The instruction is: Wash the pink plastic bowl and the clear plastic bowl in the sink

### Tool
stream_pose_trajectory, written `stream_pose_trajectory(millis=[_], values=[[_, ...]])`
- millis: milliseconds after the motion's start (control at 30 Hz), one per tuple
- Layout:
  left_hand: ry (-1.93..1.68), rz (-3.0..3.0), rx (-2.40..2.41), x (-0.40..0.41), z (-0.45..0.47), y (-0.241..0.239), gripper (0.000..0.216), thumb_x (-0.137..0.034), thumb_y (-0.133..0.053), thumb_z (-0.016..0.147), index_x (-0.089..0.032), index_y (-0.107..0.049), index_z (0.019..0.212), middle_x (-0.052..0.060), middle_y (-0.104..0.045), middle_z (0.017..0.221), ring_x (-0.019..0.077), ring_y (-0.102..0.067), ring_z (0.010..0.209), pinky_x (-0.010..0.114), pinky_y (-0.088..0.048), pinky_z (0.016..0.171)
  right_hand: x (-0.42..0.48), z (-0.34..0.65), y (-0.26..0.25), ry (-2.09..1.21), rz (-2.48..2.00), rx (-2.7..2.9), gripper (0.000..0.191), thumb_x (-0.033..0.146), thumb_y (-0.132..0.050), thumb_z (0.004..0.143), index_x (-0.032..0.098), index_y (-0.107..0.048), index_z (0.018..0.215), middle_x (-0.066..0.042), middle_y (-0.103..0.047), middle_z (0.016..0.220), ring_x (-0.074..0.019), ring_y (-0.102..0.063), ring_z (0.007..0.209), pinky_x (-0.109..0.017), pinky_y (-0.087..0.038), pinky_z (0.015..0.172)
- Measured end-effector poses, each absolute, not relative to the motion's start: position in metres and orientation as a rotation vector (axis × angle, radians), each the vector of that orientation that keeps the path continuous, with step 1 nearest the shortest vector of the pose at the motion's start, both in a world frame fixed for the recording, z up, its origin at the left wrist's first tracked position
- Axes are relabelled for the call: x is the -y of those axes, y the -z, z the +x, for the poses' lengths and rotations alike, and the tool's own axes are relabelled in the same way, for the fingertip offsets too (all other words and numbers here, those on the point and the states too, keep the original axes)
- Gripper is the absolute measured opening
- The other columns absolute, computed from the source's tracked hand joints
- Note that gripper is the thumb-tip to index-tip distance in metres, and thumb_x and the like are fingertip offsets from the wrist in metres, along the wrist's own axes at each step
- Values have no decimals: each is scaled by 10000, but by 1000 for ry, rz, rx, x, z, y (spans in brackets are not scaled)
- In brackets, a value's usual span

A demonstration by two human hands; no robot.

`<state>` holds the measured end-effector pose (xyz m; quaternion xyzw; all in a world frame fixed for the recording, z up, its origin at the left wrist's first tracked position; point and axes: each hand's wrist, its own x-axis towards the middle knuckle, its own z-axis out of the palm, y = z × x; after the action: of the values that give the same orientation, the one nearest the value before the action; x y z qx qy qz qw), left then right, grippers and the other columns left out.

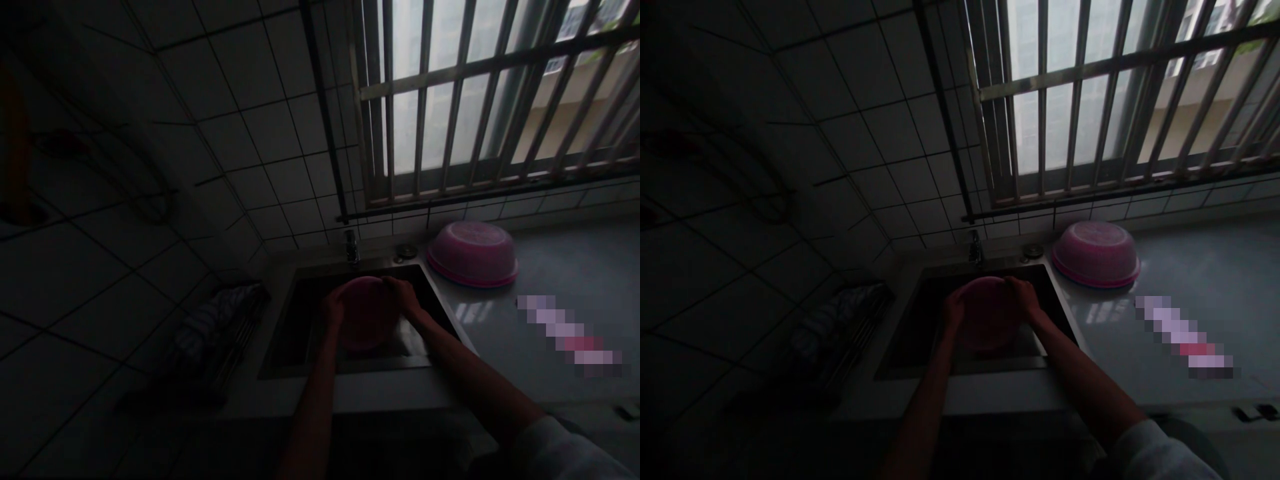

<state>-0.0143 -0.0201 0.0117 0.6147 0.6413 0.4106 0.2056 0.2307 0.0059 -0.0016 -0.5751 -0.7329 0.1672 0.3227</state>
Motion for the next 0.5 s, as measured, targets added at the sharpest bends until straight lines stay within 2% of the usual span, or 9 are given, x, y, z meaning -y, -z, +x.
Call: stream_pose_trajectory(millis=[233, 367, 500], values=[[-955, 1850, -1700, 24, -11, -12, 516, -36, -513, 878, -294, -795, 1224, -11, -778, 1315, 184, -703, 1257, 343, -506, 1153, 3, 211, 3, -422, -1266, 2053, 471, 122, -533, 977, 267, -697, 1394, -37, -734, 1388, -202, -718, 1240, -303, -532, 1092], [-1132, 1719, -1805, 23, -15, -15, 519, -15, -482, 881, -241, -788, 1234, 29, -771, 1329, 191, -703, 1259, 356, -519, 1141, -3, 224, -3, -459, -1424, 1926, 417, 203, -560, 1003, 279, -705, 1387, -59, -779, 1293, -247, -758, 1159, -330, -573, 1014], [-1140, 1703, -1858, 23, -12, -15, 561, 9, -502, 851, -257, -775, 1264, 19, -769, 1333, 199, -703, 1259, 371, -522, 1142, -4, 235, -3, -468, -1560, 1858, 387, 236, -583, 1000, 256, -725, 1359, -89, -805, 1214, -277, -776, 1109, -341, -590, 964]])
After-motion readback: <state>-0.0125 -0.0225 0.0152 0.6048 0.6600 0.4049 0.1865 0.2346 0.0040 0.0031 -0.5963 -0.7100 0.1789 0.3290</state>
